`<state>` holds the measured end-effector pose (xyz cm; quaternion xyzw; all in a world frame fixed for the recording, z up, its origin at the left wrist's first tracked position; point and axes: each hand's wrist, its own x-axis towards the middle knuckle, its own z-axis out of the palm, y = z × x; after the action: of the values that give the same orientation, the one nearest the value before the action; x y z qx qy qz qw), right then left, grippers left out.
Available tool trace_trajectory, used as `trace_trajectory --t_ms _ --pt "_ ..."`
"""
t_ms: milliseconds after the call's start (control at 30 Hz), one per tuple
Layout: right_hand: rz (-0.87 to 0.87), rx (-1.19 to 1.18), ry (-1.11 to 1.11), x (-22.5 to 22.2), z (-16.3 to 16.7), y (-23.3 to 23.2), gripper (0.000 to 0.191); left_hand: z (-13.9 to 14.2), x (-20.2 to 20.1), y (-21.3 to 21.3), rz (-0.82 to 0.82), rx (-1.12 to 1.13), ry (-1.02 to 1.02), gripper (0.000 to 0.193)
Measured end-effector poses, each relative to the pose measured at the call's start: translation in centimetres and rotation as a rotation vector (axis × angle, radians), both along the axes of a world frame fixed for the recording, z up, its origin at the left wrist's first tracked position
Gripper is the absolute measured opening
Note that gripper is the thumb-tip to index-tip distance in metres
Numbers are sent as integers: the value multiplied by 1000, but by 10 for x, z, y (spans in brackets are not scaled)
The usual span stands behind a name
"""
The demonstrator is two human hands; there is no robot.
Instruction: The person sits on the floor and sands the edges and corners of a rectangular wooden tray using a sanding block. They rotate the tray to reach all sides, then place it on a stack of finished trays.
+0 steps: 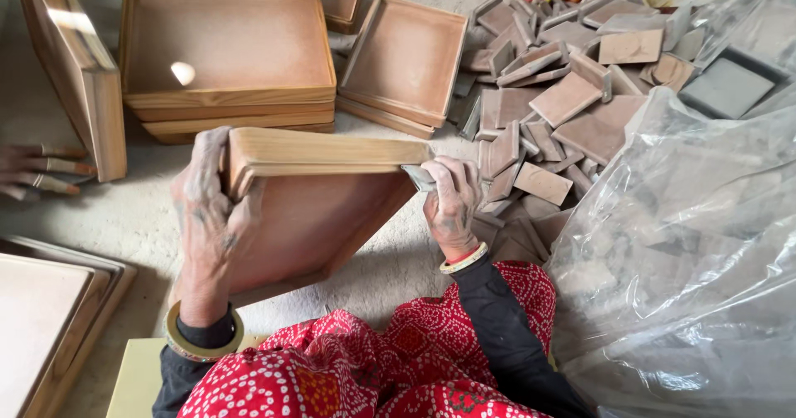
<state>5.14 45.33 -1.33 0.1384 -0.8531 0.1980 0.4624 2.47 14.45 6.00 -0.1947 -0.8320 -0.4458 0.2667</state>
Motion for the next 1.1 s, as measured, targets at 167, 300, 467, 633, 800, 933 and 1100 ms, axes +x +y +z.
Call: trace_trajectory --t_ms 167,300,467,633,800,933,1100 --pt "-31 -33 94 -18 20 -36 22 2 3 24 -36 -34 356 59" --pt "62 -45 93 -6 44 -73 34 1 3 49 36 -102 138 57" --pt "122 21 163 1 58 -82 36 -1 6 48 -14 -103 139 59" --pt "109 -46 161 -9 59 -59 30 -2 7 41 32 -66 124 55" --pt "193 13 205 1 71 -79 31 -3 9 52 5 -122 211 69" --pt "239 86 155 11 97 -97 32 -2 10 54 -13 -77 94 63" --pt "204 155 156 14 115 -106 36 0 14 44 16 -92 226 63"
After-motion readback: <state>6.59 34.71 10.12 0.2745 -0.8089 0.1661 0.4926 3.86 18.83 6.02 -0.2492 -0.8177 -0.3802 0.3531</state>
